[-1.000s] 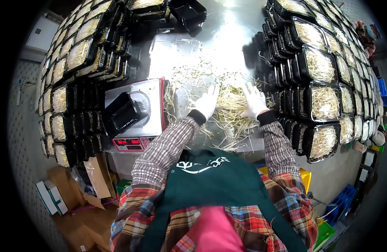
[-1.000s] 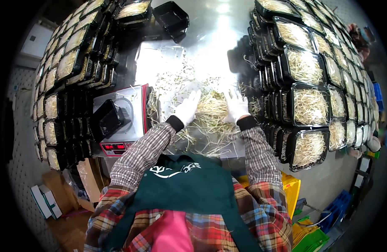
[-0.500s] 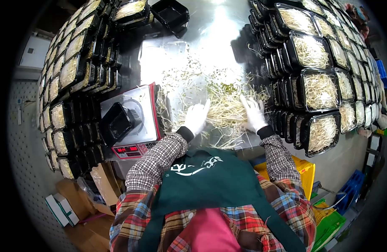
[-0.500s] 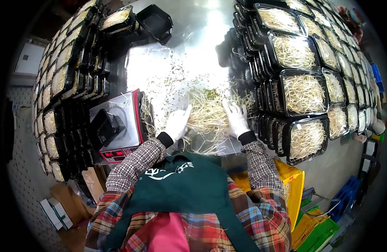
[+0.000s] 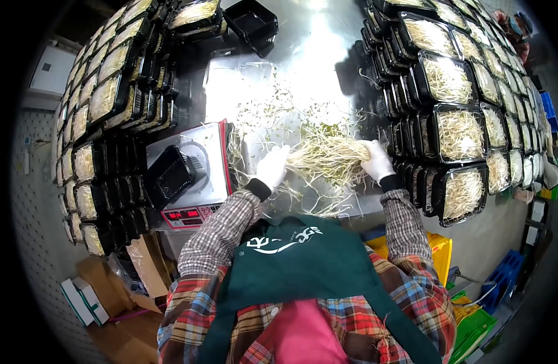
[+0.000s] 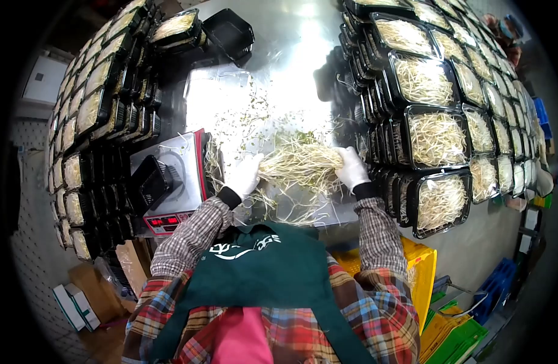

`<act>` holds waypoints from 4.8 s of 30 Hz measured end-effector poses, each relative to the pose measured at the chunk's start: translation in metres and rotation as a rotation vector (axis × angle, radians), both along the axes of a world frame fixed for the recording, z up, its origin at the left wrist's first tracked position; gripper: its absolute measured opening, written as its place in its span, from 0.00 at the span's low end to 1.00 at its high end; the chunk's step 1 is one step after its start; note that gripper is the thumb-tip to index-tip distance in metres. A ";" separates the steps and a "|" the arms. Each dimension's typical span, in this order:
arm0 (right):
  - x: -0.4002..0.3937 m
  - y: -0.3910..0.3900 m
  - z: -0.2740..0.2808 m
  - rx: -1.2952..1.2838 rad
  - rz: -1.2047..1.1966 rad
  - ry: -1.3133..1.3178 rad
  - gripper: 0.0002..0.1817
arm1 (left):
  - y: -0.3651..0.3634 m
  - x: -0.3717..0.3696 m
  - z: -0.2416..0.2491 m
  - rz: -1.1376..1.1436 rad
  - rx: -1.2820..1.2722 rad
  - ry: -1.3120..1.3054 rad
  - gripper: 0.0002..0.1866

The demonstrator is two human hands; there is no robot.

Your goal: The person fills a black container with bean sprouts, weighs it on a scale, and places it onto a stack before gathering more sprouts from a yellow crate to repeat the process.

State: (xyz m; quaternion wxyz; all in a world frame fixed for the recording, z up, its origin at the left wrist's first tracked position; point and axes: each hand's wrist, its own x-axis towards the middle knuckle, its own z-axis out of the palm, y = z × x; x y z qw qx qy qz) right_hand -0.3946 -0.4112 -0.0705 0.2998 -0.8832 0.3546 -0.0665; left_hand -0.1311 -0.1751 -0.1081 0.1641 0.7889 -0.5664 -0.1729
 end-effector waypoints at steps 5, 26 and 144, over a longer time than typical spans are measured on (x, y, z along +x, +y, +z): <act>0.021 0.022 0.056 0.220 -0.076 -0.236 0.29 | 0.003 -0.007 0.091 0.229 -0.008 0.688 0.39; 0.079 0.142 0.016 -0.295 0.157 0.127 0.63 | -0.047 0.011 0.052 -0.321 0.256 -0.028 0.35; 0.300 0.208 -0.081 -0.363 0.372 -0.269 0.17 | 0.272 0.142 0.154 1.107 -0.521 0.952 0.13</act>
